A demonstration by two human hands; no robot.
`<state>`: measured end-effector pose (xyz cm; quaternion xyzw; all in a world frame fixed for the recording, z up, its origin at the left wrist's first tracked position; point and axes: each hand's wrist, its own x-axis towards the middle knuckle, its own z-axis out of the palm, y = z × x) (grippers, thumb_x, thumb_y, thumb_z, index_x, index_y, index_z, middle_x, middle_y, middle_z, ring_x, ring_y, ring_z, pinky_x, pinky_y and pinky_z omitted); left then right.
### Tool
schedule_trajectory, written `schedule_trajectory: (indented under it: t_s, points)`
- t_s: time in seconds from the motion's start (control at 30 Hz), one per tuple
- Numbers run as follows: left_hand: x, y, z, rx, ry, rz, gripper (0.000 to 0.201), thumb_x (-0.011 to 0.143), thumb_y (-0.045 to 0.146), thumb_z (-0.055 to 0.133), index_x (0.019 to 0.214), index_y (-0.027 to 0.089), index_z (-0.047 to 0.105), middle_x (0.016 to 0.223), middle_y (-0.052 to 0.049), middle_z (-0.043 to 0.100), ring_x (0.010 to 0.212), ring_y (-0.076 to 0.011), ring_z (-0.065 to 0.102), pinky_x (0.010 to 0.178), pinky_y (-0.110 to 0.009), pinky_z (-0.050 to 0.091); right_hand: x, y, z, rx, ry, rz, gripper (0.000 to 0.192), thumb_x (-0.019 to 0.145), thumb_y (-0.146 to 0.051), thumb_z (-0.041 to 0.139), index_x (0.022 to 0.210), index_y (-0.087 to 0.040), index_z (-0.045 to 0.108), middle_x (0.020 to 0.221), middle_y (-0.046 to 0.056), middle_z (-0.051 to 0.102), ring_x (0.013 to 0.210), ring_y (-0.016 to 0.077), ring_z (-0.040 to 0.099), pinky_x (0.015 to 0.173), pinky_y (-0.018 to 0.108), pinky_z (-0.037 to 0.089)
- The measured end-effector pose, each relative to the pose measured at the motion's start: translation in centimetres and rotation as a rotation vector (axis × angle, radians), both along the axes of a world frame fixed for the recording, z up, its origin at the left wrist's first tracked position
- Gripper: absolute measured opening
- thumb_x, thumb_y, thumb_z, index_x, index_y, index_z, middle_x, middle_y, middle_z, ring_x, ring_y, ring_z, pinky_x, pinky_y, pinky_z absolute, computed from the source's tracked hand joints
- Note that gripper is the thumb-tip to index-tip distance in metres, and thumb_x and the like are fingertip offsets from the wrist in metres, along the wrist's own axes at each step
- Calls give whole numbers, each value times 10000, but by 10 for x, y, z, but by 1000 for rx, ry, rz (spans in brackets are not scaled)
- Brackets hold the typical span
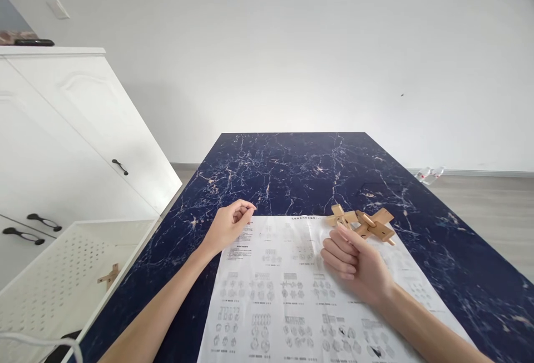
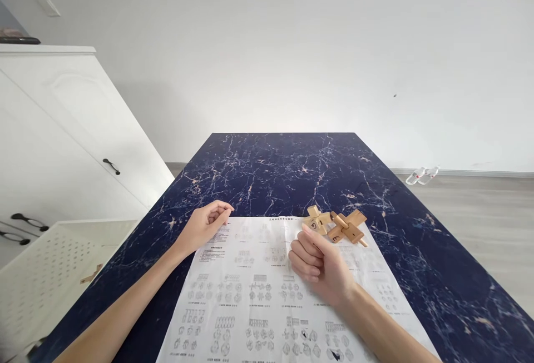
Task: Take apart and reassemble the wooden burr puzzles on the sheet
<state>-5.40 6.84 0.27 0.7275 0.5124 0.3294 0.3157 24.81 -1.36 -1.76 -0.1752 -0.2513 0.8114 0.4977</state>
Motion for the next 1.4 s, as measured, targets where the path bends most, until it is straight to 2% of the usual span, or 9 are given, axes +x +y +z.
schedule_trajectory:
  t_s: [0.2, 0.47, 1.1, 1.4]
  points:
    - [0, 0, -1, 2, 2, -7, 294, 1013, 471, 604, 1041, 211, 741, 826, -27, 746, 720, -186, 687, 654, -274, 519, 2, 2, -2, -42, 40, -51, 702, 981, -425, 802, 600, -236, 243, 545, -105, 236, 469, 65, 143, 405, 190, 223]
    - [2, -3, 5, 13, 19, -6, 306, 1013, 492, 607, 1023, 218, 744, 816, -29, 750, 718, -196, 699, 652, -277, 531, 3, 2, 0, -71, 37, -58, 728, 914, -408, 868, 587, -238, 240, 536, -110, 227, 461, 62, 134, 393, 184, 219]
    - [0, 1, 6, 8, 42, 0, 345, 1023, 535, 599, 1036, 223, 746, 805, -29, 747, 731, -202, 717, 652, -279, 562, 1, 9, -1, -45, 110, -15, 758, 988, -531, 770, 571, -235, 210, 503, -111, 218, 427, 51, 122, 389, 196, 193]
    - [1, 0, 9, 13, 43, -1, 343, 1024, 541, 597, 1015, 231, 742, 785, -22, 736, 710, -197, 707, 634, -270, 559, 1, 10, -2, -33, 94, -17, 753, 957, -524, 804, 570, -235, 226, 501, -114, 213, 424, 53, 123, 389, 200, 188]
